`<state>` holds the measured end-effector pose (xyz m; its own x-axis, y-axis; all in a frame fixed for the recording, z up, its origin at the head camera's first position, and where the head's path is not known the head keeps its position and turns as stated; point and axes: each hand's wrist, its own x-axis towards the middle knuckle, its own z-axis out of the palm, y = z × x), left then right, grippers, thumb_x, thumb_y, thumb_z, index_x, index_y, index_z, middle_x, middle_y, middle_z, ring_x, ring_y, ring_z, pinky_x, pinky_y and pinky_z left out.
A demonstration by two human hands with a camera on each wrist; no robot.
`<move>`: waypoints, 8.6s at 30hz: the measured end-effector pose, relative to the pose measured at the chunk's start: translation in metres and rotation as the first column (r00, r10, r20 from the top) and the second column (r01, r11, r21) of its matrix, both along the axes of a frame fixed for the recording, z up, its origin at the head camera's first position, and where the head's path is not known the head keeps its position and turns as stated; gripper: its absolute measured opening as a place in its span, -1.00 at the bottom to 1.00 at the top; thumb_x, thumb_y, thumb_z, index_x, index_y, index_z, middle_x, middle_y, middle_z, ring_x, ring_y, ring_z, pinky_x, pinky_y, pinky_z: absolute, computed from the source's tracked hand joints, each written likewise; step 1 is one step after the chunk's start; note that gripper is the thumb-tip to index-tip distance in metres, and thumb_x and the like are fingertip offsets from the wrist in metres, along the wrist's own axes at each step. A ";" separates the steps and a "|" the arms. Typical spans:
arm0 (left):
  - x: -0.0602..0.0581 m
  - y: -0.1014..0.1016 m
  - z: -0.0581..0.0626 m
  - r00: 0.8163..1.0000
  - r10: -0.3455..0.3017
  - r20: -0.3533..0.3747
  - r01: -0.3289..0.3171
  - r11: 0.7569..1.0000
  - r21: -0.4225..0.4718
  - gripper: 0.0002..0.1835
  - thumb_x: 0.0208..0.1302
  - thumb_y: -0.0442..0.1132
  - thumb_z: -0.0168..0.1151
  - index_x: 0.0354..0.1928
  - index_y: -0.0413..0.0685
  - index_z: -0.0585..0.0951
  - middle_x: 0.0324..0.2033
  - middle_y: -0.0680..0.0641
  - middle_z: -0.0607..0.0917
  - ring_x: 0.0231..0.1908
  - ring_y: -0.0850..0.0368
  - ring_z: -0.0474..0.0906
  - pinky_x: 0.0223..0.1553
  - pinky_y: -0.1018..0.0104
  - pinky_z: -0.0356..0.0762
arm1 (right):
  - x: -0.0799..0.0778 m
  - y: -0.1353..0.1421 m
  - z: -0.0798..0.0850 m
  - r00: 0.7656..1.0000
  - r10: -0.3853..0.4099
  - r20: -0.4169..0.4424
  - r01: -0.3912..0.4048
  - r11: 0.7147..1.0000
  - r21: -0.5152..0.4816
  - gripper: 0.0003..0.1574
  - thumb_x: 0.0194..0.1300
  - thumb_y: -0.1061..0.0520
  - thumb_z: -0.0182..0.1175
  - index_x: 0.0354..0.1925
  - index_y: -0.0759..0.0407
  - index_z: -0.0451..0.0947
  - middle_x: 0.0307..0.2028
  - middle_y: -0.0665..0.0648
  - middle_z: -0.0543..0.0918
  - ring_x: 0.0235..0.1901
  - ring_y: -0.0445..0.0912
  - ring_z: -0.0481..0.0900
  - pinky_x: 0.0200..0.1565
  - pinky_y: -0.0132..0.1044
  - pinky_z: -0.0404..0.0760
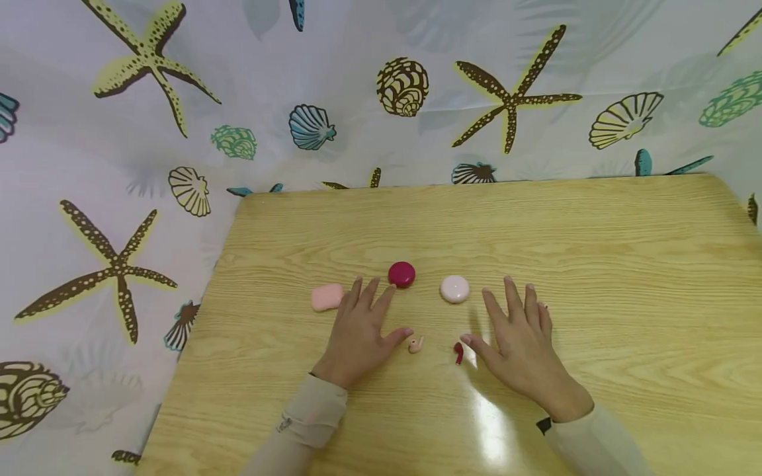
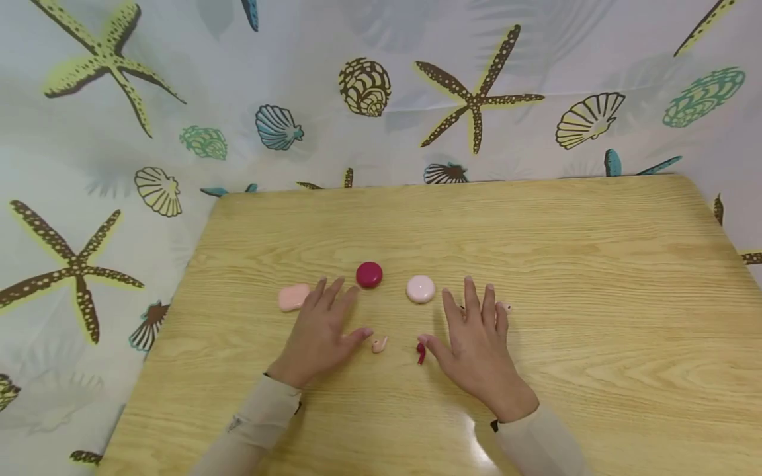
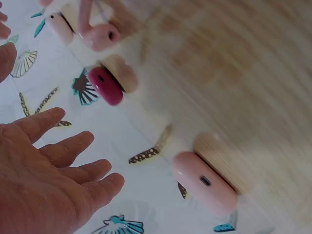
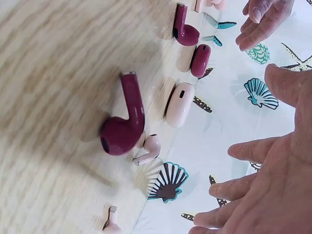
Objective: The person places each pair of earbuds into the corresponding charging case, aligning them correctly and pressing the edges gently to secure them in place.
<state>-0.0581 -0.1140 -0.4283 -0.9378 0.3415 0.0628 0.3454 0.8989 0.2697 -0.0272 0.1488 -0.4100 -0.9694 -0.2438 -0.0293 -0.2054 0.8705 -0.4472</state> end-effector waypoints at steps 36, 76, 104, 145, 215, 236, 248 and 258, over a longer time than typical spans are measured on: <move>-0.029 -0.088 -0.019 0.985 0.155 -0.080 -0.153 0.988 0.025 -0.51 0.05 -0.15 0.44 0.04 -0.11 0.56 -0.12 -0.24 0.69 -0.13 -0.20 0.61 -0.17 -0.10 0.56 | 0.005 0.001 -0.002 1.000 -0.004 -0.021 0.004 0.999 -0.032 -0.08 0.31 -0.27 0.09 0.37 0.30 0.17 0.44 0.53 -0.10 0.38 0.57 -0.22 0.24 0.48 -0.12; 0.005 0.012 0.028 0.881 -0.159 -0.445 0.268 0.944 0.192 -0.52 -0.07 -0.21 0.52 -0.05 -0.01 0.58 -0.12 -0.05 0.64 -0.13 0.06 0.55 -0.05 0.25 0.54 | -0.015 -0.024 0.021 0.935 0.090 -0.344 -0.148 0.978 -0.147 -0.39 0.13 0.01 0.33 0.10 0.24 0.49 0.34 0.42 0.25 0.32 0.47 0.14 0.12 0.44 0.15; 0.016 0.052 0.023 0.759 -0.234 -0.607 0.347 0.935 0.073 -0.65 0.06 -0.14 0.42 -0.08 0.10 0.59 -0.18 0.03 0.64 -0.20 0.14 0.55 -0.21 0.32 0.55 | -0.010 -0.027 0.022 0.899 0.140 -0.415 -0.236 0.953 -0.191 -0.83 0.10 0.22 0.26 -0.26 0.15 0.60 0.05 0.33 0.52 0.23 0.45 0.29 0.05 0.43 0.24; 0.024 0.038 0.014 0.991 -0.134 -0.023 0.122 0.803 0.583 -0.63 0.10 -0.14 0.40 -0.07 -0.13 0.62 0.05 -0.08 0.58 0.14 0.01 0.44 0.18 0.10 0.44 | -0.005 -0.031 0.022 0.874 0.128 -0.470 -0.288 0.913 -0.288 -0.70 0.01 0.32 0.37 -0.23 0.14 0.58 0.04 0.26 0.48 0.23 0.31 0.31 0.10 0.39 0.21; -0.005 0.007 0.015 0.999 0.041 -0.013 -0.024 0.779 0.626 -0.66 0.04 -0.14 0.45 -0.17 -0.16 0.67 0.01 -0.08 0.59 0.11 -0.01 0.50 0.17 0.00 0.44 | -0.005 -0.056 -0.016 0.857 0.332 -0.395 -0.298 0.943 0.147 -0.66 -0.08 0.06 0.49 -0.28 0.05 0.64 -0.01 0.21 0.57 0.14 0.24 0.40 0.07 0.18 0.35; -0.004 0.011 0.014 0.999 0.025 0.022 -0.034 0.760 0.649 -0.69 0.02 -0.18 0.46 -0.21 -0.18 0.67 0.03 -0.10 0.58 0.16 -0.02 0.46 0.22 -0.02 0.38 | -0.009 -0.080 -0.030 0.822 0.419 -0.386 -0.318 0.900 0.299 -0.87 0.06 0.08 0.38 -0.46 0.05 0.60 0.00 0.14 0.57 0.15 0.13 0.40 0.09 0.11 0.37; -0.003 0.013 0.017 1.000 0.014 0.027 -0.028 0.771 0.637 -0.67 0.03 -0.15 0.45 -0.18 -0.15 0.67 0.04 -0.06 0.56 0.16 0.01 0.45 0.22 0.01 0.38 | -0.007 -0.071 -0.031 0.852 0.398 -0.341 -0.295 0.902 0.315 -0.90 0.02 0.08 0.38 -0.53 -0.06 0.62 -0.10 0.14 0.61 0.11 0.18 0.44 0.12 0.17 0.34; -0.003 0.017 0.015 0.999 -0.005 0.035 -0.019 0.763 0.646 -0.70 0.03 -0.18 0.45 -0.19 -0.17 0.67 0.04 -0.08 0.56 0.17 0.00 0.44 0.24 -0.01 0.36 | -0.005 -0.068 -0.030 0.858 0.395 -0.328 -0.295 0.902 0.316 -0.89 0.09 0.01 0.34 -0.49 -0.03 0.69 -0.16 0.09 0.61 0.12 0.14 0.43 0.18 0.18 0.31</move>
